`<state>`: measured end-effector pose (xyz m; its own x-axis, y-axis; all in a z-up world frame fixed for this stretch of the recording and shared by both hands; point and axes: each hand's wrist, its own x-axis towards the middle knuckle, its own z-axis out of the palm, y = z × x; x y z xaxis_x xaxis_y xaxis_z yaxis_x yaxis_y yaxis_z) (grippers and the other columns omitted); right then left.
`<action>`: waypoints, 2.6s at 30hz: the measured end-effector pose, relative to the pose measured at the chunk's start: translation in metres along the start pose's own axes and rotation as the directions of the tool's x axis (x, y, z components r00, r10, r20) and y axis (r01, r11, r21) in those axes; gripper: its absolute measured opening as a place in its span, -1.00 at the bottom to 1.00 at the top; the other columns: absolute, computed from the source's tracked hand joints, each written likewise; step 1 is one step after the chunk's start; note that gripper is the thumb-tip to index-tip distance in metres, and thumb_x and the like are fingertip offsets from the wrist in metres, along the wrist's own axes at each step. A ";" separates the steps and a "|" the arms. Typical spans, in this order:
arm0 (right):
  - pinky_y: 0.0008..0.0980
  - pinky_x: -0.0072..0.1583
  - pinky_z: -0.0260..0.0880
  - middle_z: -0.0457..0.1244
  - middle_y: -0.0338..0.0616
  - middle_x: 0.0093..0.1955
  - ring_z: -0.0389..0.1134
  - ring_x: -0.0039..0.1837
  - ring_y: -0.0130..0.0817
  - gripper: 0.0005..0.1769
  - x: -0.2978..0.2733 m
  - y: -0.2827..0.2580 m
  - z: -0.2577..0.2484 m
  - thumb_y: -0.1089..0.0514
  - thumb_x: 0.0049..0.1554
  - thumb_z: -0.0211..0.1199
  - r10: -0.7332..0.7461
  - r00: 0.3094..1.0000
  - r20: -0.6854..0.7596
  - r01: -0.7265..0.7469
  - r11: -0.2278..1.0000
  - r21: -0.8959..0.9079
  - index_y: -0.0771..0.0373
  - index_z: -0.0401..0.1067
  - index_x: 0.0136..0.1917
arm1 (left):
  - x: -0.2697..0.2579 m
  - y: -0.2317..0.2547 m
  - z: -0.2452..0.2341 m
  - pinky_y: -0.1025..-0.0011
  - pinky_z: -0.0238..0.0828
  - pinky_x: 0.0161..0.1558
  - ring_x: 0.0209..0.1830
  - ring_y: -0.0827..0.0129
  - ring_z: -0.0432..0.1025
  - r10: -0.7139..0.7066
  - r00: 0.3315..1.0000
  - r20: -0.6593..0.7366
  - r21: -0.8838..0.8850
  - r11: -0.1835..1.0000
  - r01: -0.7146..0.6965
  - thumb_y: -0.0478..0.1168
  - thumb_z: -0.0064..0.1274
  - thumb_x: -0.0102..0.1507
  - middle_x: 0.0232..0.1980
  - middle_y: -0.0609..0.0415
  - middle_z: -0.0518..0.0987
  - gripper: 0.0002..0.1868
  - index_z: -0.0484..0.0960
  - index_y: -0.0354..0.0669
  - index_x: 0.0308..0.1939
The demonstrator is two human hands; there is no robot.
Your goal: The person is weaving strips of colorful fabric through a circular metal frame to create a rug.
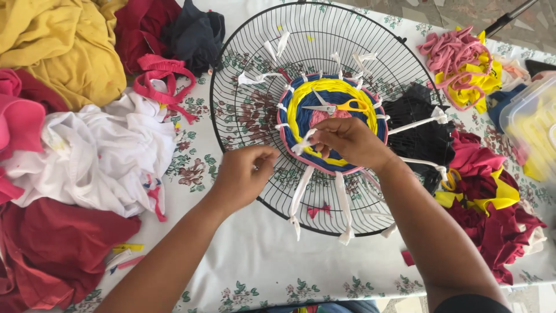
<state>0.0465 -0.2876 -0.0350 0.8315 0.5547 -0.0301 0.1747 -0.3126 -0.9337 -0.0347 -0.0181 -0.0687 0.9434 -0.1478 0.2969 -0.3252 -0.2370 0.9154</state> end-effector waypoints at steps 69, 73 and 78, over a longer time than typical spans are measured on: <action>-0.35 -0.05 0.45 0.43 -0.20 -0.24 0.47 -0.13 -0.32 -0.81 0.007 0.093 0.022 0.12 0.05 0.32 0.160 0.952 -0.259 -0.203 0.968 -0.149 0.02 0.67 -0.05 | 0.079 -0.037 0.097 0.21 0.64 -0.58 -0.41 0.23 0.51 -0.841 0.538 -0.061 -0.334 0.525 0.783 -0.25 0.19 0.07 -0.26 -0.09 0.46 -0.43 0.50 -0.47 0.12; -0.34 -0.07 0.44 0.44 -0.18 -0.26 0.46 -0.15 -0.32 -0.83 0.007 0.085 0.023 0.06 0.03 0.40 0.157 0.945 -0.288 -0.202 0.970 -0.133 0.06 0.66 -0.08 | 0.079 -0.040 0.096 0.24 0.65 -0.55 -0.40 0.24 0.49 -0.838 0.545 -0.026 -0.317 0.524 0.791 -0.27 0.16 0.05 -0.23 -0.09 0.44 -0.36 0.45 -0.46 0.20; -0.41 -0.07 0.48 0.42 -0.30 -0.20 0.46 -0.16 -0.40 -0.82 0.012 0.105 0.029 0.13 0.01 0.40 0.012 0.961 -0.278 -0.054 0.988 -0.145 -0.05 0.63 -0.06 | 0.078 -0.045 0.096 0.25 0.64 -0.56 -0.40 0.21 0.51 -0.835 0.549 0.000 -0.354 0.514 0.781 -0.29 0.16 0.04 -0.21 -0.07 0.44 -0.33 0.41 -0.43 0.23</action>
<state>0.0598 -0.2918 -0.1437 0.9474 0.3147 0.0589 0.2038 -0.4507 -0.8691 0.0473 -0.1116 -0.1130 0.7902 0.1172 -0.6016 0.5930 0.1020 0.7987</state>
